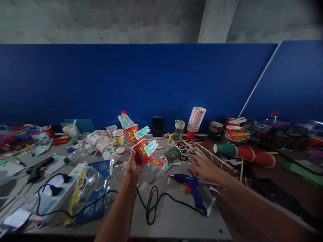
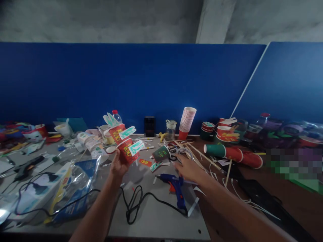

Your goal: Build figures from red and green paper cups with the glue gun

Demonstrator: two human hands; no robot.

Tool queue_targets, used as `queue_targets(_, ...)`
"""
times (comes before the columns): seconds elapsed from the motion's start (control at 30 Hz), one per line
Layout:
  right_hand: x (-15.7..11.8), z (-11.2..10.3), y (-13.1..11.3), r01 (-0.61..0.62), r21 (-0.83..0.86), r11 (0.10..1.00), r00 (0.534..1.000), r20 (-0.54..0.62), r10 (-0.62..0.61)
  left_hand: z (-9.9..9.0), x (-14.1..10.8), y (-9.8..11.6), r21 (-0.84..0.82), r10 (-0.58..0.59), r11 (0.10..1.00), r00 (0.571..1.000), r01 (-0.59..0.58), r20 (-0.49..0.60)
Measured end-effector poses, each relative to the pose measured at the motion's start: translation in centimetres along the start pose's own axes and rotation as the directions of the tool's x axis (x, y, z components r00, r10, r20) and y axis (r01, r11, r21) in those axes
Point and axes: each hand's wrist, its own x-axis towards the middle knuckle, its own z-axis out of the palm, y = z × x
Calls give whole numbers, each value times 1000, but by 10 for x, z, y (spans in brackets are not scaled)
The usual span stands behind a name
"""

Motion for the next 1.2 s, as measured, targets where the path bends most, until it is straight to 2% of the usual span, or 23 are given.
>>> queue_targets(0.1, 24, 12, -24, 38, -110, 993, 998, 56, -32, 1, 0, 0, -14, -1, 1000, 1000, 1, 14)
queue_targets(0.23, 60, 35, -47, 20, -245, 969, 999, 40, -11, 1, -1, 0, 8, -10, 1000, 1000, 10, 4)
queue_targets(0.37, 87, 50, -59, 16, -343, 939, 1000, 16, -12, 0, 0, 1, -4, -4, 1000, 999, 4, 37)
queue_targets(0.5, 95, 52, -64, 55, -394, 918, 996, -46, -79, -3, 1, 0, -24, -2, 1000, 998, 4, 57)
queue_targets(0.67, 76, 43, -62, 84, -424, 902, 953, -229, -196, -3, 1, 1, -6, -19, 1000, 998, 19, 53)
queue_targets(0.73, 60, 41, -57, 146, -434, 889, 909, -296, -294, -2, 1, 1, -19, -14, 1000, 999, 15, 40)
queue_targets(0.77, 50, 41, -54, 225, -444, 867, 866, -317, -387, -1, 1, 1, -24, -13, 1000, 999, 14, 33)
queue_targets(0.83, 29, 43, -46, 409, -446, 796, 792, -259, -552, -1, 1, 0, -22, -19, 1000, 1000, 19, 22)
queue_targets(0.93, 1, 44, -35, 556, -383, 738, 756, -137, -640, -1, 2, -1, -12, -18, 1000, 1000, 19, 15)
queue_targets(1.03, -18, 41, -33, 570, -321, 756, 764, -130, -632, -2, 2, -1, -27, 11, 1000, 1000, -10, 15)
queue_targets(1.2, -31, 33, -49, 518, -183, 835, 841, -67, -537, -3, 1, 2, -60, 14, 998, 1000, -12, 21)
